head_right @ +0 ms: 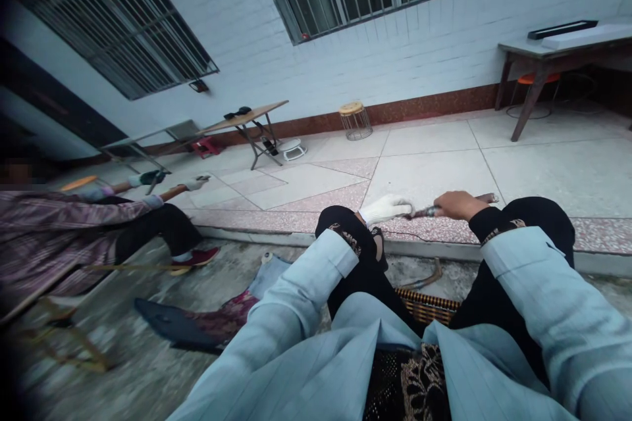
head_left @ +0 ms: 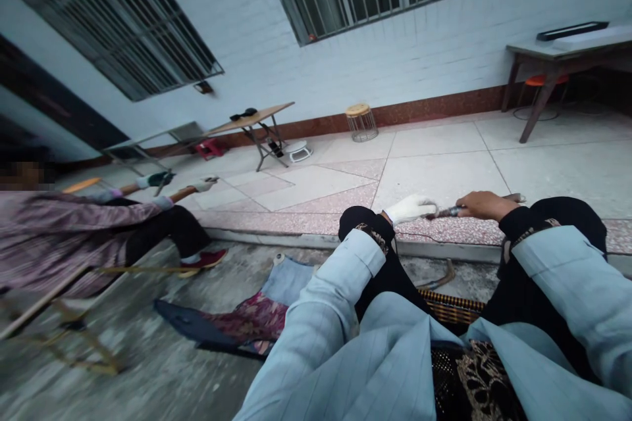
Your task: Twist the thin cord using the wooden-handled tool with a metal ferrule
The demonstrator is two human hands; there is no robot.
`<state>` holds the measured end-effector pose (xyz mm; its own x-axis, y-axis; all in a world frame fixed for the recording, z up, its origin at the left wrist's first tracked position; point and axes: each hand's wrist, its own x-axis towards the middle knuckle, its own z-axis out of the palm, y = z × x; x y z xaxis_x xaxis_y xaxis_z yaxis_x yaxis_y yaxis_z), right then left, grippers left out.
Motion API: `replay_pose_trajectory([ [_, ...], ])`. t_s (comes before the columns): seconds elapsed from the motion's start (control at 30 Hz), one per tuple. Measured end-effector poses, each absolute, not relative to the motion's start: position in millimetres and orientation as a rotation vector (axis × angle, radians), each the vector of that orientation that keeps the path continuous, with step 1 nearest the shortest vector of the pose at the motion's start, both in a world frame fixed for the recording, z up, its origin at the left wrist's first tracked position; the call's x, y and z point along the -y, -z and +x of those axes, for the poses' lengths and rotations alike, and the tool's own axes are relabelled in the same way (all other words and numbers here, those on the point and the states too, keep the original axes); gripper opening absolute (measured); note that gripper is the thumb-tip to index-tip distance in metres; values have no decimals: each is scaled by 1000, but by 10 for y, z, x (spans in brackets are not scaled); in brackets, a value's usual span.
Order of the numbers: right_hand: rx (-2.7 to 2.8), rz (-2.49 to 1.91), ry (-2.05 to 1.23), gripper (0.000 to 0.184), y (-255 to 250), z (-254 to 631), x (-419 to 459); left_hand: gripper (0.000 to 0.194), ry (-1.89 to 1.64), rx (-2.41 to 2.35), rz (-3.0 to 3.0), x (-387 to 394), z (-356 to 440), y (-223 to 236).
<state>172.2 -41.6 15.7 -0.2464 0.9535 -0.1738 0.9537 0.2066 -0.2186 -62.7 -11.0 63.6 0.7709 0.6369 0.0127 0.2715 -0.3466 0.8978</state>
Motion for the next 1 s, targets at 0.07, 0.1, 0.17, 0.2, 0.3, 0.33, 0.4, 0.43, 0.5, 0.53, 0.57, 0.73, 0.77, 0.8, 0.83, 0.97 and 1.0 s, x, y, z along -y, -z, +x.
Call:
replay_pose_trajectory([
  [0.07, -2585, 1669, 728, 20, -183, 1686, 509, 15, -415, -648, 2022, 73, -626, -672],
  [0.1, -2646, 1549, 881, 21, -213, 1688, 552, 15, -409, -637, 2045, 57, -612, -674],
  [0.17, -2720, 1428, 1130, 27, -296, 1737, 616, 16, -428, -629, 2038, 35, -567, -648],
  [0.2, -2752, 1465, 1207, 31, -337, 1781, 632, 16, -442, -623, 2019, 29, -541, -622],
  [0.3, -2794, 1858, 1275, 38, -388, 1936, 601, 19, -480, -595, 1948, 33, -471, -505],
  [0.33, -2806, 2016, 1264, 38, -372, 1976, 571, 20, -481, -587, 1931, 41, -453, -459],
  [0.4, -2790, 2286, 1251, 38, -301, 2022, 498, 22, -453, -575, 1927, 69, -425, -369],
  [0.43, -2746, 2404, 1229, 38, -257, 2026, 463, 22, -431, -572, 1939, 87, -414, -332],
  [0.5, -2581, 2592, 1063, 38, -178, 2007, 412, 21, -382, -578, 1984, 131, -402, -284],
  [0.53, -2485, 2644, 889, 38, -146, 1988, 399, 20, -359, -585, 2008, 154, -399, -277],
  [0.57, -2396, 2644, 688, 38, -120, 1968, 396, 19, -335, -593, 2031, 176, -398, -283],
  [0.73, -2224, 2186, 210, 28, 11, 1867, 466, 16, -323, -605, 2075, 224, -409, -413],
  [0.77, -2269, 2067, 304, 23, 37, 1850, 486, 17, -347, -600, 2070, 218, -410, -438],
  [0.8, -2329, 1940, 454, 20, 55, 1835, 505, 18, -371, -593, 2065, 207, -410, -458],
  [0.83, -2390, 1806, 648, 18, 61, 1823, 524, 18, -391, -585, 2062, 194, -409, -472],
  [0.97, -2487, 1339, 1384, 31, -64, 1827, 590, 16, -452, -557, 2047, 137, -400, -474],
  [1.0, -2508, 1295, 1484, 35, -122, 1847, 600, 16, -456, -559, 2030, 125, -399, -465],
])
